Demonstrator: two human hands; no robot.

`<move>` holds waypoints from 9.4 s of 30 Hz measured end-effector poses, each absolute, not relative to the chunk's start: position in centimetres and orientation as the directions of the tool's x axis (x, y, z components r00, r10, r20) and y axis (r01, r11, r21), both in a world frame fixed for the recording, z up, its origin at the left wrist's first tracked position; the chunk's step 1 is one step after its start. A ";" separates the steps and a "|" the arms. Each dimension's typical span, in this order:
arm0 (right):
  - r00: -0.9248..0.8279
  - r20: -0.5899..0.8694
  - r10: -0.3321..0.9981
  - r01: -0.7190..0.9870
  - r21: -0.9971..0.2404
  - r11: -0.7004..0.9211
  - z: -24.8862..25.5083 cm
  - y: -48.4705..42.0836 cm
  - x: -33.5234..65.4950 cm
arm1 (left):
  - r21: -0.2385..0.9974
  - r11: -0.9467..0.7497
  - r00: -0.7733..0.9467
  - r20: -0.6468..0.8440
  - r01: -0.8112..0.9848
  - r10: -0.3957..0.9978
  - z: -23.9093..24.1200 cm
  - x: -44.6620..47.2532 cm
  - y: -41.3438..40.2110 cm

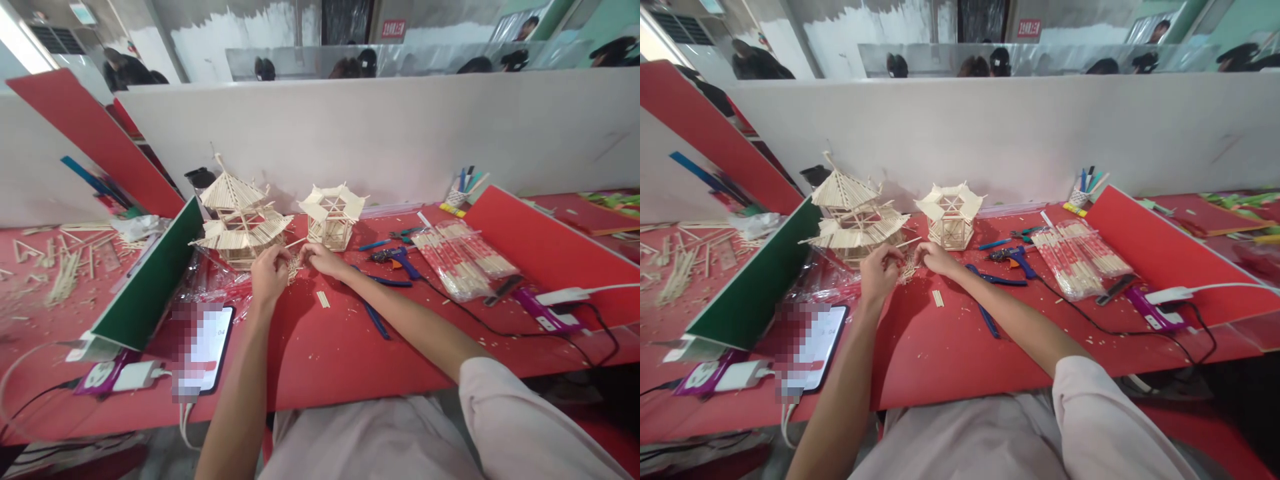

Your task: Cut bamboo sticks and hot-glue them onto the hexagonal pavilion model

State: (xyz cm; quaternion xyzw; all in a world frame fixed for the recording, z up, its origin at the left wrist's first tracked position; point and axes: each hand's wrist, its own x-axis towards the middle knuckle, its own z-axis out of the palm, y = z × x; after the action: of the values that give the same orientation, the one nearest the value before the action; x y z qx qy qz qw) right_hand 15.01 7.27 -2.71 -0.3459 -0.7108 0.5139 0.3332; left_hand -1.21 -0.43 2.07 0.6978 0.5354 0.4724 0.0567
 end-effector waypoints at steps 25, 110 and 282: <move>-0.419 0.226 0.880 -0.147 -0.973 0.180 0.3 5.8 14.8 | 0.638 -0.578 0.014 0.665 0.509 0.747 1.1 -0.4 -0.1; -0.249 0.216 0.944 0.099 -0.964 0.247 -1.8 0.2 24.7 | -0.170 -0.157 0.115 -0.233 0.973 0.966 3.9 -1.0 -2.6; -0.182 0.029 0.983 -0.342 -0.939 -0.036 -1.2 0.0 23.2 | 0.490 -0.767 0.454 0.619 0.415 0.641 0.0 4.3 -1.0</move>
State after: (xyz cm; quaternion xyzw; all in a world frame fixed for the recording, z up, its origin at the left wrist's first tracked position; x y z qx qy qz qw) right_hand 23.23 0.03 -1.24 -0.3575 -0.4481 0.6247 0.5302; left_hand 4.26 -0.97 -0.05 0.8419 0.3136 0.4178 0.1353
